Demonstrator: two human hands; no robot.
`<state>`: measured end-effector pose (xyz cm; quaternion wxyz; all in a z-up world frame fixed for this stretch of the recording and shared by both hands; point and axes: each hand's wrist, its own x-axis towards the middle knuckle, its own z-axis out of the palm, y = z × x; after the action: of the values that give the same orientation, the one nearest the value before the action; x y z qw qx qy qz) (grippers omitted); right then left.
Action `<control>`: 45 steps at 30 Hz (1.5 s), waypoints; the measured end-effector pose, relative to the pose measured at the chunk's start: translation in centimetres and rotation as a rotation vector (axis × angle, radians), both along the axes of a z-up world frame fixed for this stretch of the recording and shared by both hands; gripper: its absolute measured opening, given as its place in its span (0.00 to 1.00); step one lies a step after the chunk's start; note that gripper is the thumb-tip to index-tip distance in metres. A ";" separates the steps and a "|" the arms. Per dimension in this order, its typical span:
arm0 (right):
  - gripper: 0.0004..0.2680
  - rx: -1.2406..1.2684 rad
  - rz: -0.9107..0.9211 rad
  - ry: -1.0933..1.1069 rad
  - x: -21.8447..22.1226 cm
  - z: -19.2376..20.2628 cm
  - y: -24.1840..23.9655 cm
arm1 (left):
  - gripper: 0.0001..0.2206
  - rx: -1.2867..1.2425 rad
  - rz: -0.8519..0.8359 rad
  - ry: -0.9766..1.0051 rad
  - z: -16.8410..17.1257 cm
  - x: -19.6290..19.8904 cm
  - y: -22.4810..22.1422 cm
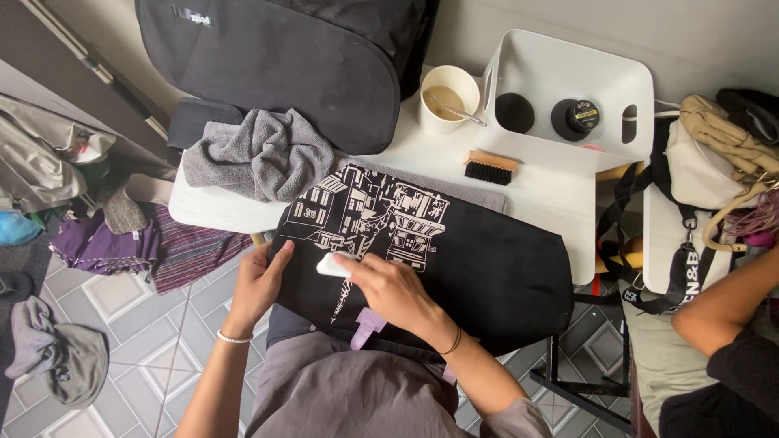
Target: Cleaning a black tote bag by scrubbing it with a cleaning block and then brushing it.
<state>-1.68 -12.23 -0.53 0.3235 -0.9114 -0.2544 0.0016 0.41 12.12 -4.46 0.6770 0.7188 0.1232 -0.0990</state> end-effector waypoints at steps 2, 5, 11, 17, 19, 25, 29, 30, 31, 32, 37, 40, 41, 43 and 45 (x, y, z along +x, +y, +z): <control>0.15 -0.063 -0.064 -0.116 0.4 -1.9 -0.2 | 0.18 -0.007 -0.005 0.002 -2.0 -0.3 0.4; 0.16 -0.076 -0.055 -0.163 1.2 -2.1 0.3 | 0.19 -0.012 -0.004 0.007 -7.2 -0.5 2.0; 0.17 -0.006 0.045 -0.160 1.7 -1.6 2.1 | 0.28 0.066 -0.022 0.067 -10.1 -0.9 3.3; 0.17 0.008 0.080 -0.167 2.2 -1.0 3.2 | 0.37 0.146 0.010 0.194 5.9 -1.0 -1.3; 0.16 -0.014 0.025 -0.195 2.3 -0.6 3.4 | 0.35 0.104 -0.014 0.128 10.1 -1.1 -2.4; 0.16 -0.042 0.044 -0.233 2.7 -1.1 4.1 | 0.42 -0.074 -0.057 0.133 8.7 -1.2 -2.5; 0.15 0.062 0.164 -0.172 2.9 -0.4 4.5 | 0.48 -0.139 -0.080 0.086 5.9 -1.1 -1.4; 0.15 0.032 0.114 -0.210 2.9 -0.6 4.6 | 0.49 -0.165 -0.080 0.069 4.9 -1.0 -1.2; 0.15 0.029 0.114 -0.209 3.1 -0.6 4.4 | 0.49 -0.168 -0.080 0.070 4.6 -1.1 -1.1; 0.15 0.032 0.113 -0.202 3.2 -0.6 4.3 | 0.49 -0.163 -0.096 0.060 4.2 -1.2 -1.1; 0.15 0.058 0.186 -0.121 3.2 -0.7 4.5 | 0.52 -0.168 -0.124 0.043 4.4 -0.7 -1.1; 0.16 -0.108 -0.028 -0.249 3.7 -1.2 3.9 | 0.52 -0.186 -0.084 0.066 5.4 -0.9 -1.4; 0.15 -0.039 0.079 -0.168 3.4 -0.3 4.0 | 0.44 -0.111 -0.077 0.074 7.2 -0.9 -1.8; 0.14 0.031 0.180 -0.077 3.4 0.7 3.6 | 0.37 -0.036 -0.076 0.092 7.0 -0.6 -1.6; 0.14 -0.031 -0.047 -0.097 3.9 0.7 2.4 | 0.30 0.061 -0.014 -0.035 2.7 0.0 -0.6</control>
<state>2.18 -9.78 0.22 0.2966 -0.9210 -0.2483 -0.0464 0.37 11.56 -1.78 0.6559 0.7417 0.1092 -0.0876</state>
